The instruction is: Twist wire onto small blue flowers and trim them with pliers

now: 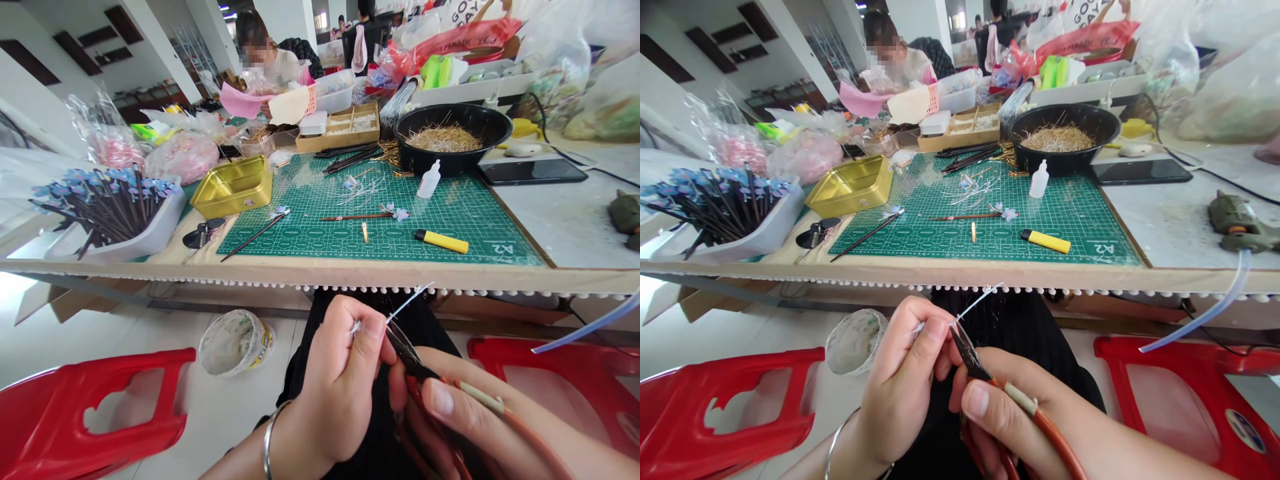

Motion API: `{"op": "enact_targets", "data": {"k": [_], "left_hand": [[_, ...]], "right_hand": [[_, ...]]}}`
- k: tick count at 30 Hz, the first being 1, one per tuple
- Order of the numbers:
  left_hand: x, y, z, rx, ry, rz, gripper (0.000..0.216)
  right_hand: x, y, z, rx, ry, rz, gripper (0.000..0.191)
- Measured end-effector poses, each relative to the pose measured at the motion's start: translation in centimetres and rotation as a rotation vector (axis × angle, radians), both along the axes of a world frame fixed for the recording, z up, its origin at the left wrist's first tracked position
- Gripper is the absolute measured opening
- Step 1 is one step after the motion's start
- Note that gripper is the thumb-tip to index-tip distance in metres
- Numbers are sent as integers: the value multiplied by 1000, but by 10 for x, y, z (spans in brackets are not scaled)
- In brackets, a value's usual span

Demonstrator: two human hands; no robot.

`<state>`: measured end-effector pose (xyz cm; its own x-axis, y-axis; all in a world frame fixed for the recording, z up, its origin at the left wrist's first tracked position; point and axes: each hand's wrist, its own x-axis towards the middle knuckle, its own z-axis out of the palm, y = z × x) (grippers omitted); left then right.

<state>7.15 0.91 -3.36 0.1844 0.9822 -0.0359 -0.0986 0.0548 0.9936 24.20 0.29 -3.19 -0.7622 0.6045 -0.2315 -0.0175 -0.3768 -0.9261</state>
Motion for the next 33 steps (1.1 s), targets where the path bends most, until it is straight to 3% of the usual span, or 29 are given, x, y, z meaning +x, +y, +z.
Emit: {"op": "enact_targets", "data": {"k": [12,17,23,33], "left_hand": [[-8,-4,-5,259,223,-25,12],[-6,-4,-6,128,149,41,16],[-1,3,-5,-80,-52,64,24],[0,-1,-8,22,24,52,24]], "right_hand": [[-1,1,7,-7,-40,-31,44],[2,3,17,1,-128,0,45],[7,-1,10,8,-107,50,47],[1,-2,17,-3,-172,-13,46]]}}
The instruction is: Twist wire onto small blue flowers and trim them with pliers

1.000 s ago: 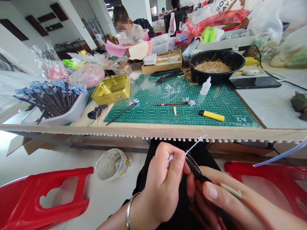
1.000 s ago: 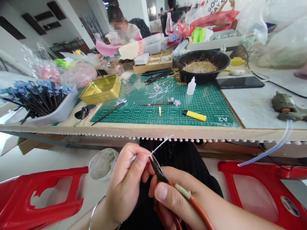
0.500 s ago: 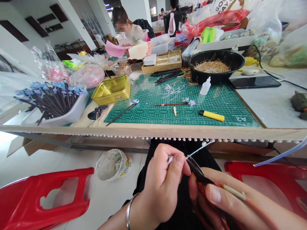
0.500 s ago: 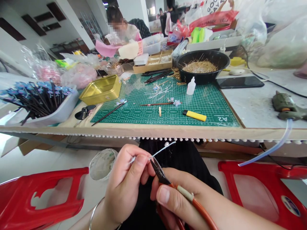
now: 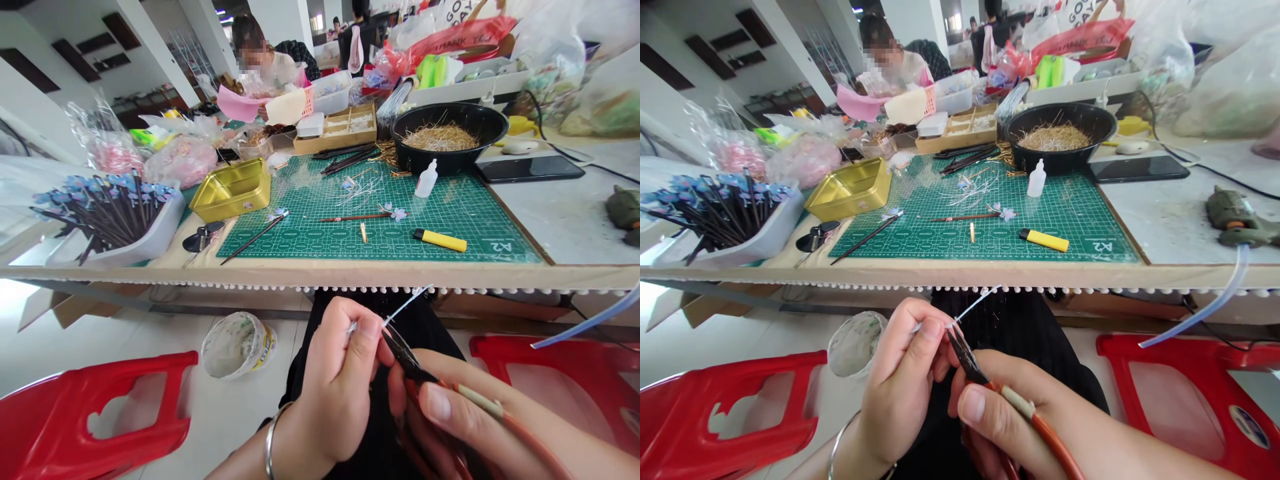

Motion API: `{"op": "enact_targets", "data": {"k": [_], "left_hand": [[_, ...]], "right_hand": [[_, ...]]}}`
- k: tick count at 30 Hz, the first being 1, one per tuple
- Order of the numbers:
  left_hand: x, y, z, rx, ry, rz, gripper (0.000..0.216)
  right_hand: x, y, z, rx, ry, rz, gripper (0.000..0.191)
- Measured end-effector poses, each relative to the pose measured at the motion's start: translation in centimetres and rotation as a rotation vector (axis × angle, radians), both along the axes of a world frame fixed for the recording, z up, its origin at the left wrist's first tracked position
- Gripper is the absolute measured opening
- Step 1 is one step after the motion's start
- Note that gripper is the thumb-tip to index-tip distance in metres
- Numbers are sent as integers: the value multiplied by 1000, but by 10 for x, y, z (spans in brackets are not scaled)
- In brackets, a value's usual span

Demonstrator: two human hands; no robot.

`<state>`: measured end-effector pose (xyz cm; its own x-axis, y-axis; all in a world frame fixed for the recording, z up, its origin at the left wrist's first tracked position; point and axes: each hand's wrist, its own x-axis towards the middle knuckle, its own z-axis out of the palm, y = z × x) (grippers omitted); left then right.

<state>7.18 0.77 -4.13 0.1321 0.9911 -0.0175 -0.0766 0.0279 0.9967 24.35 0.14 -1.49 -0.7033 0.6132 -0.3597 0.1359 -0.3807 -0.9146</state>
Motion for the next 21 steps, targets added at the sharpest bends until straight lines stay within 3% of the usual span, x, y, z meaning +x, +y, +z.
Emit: {"op": "enact_targets", "data": {"k": [6,13,21], "left_hand": [[-3,-2,-3,222,121,-43,11],[-11,-1,-9,532,501,75,12],[-13,-3,-11,618,535,92,16]], "right_hand": [[-2,-2,-16,2,106,-15,48],[-3,0,-7,-3,59,-16,46],[1,-2,-18,2,176,-2,45]]}}
